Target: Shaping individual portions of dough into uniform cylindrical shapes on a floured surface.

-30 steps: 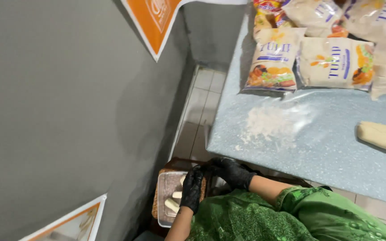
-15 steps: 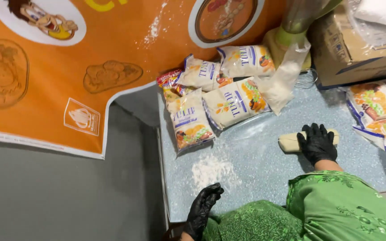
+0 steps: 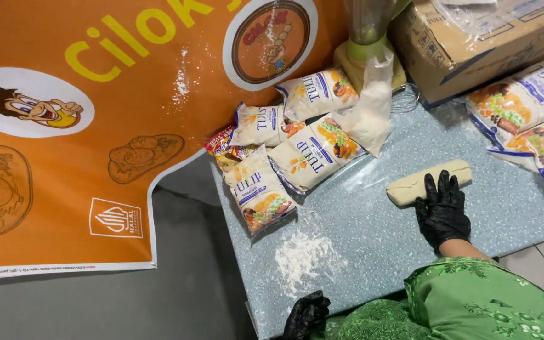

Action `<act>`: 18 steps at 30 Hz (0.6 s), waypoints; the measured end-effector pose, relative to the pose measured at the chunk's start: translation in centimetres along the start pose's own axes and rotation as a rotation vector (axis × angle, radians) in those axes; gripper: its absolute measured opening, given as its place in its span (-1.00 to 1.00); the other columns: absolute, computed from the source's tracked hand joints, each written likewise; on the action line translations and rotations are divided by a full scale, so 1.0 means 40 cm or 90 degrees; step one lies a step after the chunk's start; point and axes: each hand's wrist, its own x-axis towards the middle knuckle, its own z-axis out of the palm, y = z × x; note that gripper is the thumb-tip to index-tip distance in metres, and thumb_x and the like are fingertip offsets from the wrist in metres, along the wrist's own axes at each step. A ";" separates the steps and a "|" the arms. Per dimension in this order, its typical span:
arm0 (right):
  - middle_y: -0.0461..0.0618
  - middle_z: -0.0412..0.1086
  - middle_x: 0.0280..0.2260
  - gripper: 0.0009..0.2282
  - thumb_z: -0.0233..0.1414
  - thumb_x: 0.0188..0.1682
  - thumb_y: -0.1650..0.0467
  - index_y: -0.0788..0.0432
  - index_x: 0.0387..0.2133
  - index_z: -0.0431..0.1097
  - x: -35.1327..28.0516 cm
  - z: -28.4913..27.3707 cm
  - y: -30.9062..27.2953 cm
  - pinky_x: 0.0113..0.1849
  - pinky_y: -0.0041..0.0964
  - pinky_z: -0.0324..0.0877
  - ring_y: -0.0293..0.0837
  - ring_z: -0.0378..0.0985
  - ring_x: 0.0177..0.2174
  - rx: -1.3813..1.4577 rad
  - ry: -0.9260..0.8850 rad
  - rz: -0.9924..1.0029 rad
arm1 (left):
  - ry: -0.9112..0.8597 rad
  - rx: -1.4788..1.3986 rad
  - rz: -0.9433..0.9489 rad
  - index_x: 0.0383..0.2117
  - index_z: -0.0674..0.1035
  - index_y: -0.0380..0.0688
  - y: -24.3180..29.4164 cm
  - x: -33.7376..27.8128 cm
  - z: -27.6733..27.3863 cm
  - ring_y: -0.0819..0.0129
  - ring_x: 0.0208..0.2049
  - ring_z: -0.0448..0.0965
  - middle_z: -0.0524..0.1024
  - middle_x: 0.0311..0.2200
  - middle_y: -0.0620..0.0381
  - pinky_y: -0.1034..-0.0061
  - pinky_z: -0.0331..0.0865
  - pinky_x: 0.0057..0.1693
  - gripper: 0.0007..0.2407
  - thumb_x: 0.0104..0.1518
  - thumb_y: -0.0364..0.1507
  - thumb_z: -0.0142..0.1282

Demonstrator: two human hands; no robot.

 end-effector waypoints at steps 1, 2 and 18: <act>0.07 -0.42 0.49 -0.38 -0.34 0.08 0.12 -0.17 0.46 -0.26 0.000 -0.001 -0.001 0.30 0.19 -0.20 0.16 -0.39 0.43 -0.002 0.001 -0.001 | -0.068 0.108 0.184 0.23 0.35 -0.25 -0.038 -0.030 -0.016 0.37 -0.31 0.45 0.43 0.02 -0.26 0.69 0.34 -0.29 -0.61 0.28 -0.46 0.05; 0.07 -0.42 0.49 -0.38 -0.34 0.08 0.12 -0.17 0.46 -0.26 -0.002 -0.002 -0.002 0.30 0.19 -0.20 0.16 -0.39 0.43 -0.005 -0.003 0.003 | -0.066 0.105 0.179 0.23 0.35 -0.25 -0.054 -0.031 -0.028 0.37 -0.31 0.45 0.43 0.02 -0.26 0.69 0.34 -0.29 -0.61 0.28 -0.46 0.05; 0.11 -0.37 0.48 -0.36 -0.28 0.07 0.14 -0.13 0.46 -0.25 -0.003 -0.005 -0.002 0.30 0.35 -0.40 0.23 -0.33 0.41 -0.019 0.030 -0.031 | 0.204 0.040 0.159 0.14 0.46 -0.26 -0.077 0.033 0.148 -0.22 -0.13 0.60 0.52 -0.01 -0.21 -0.24 0.55 -0.06 -0.53 0.08 -0.31 0.14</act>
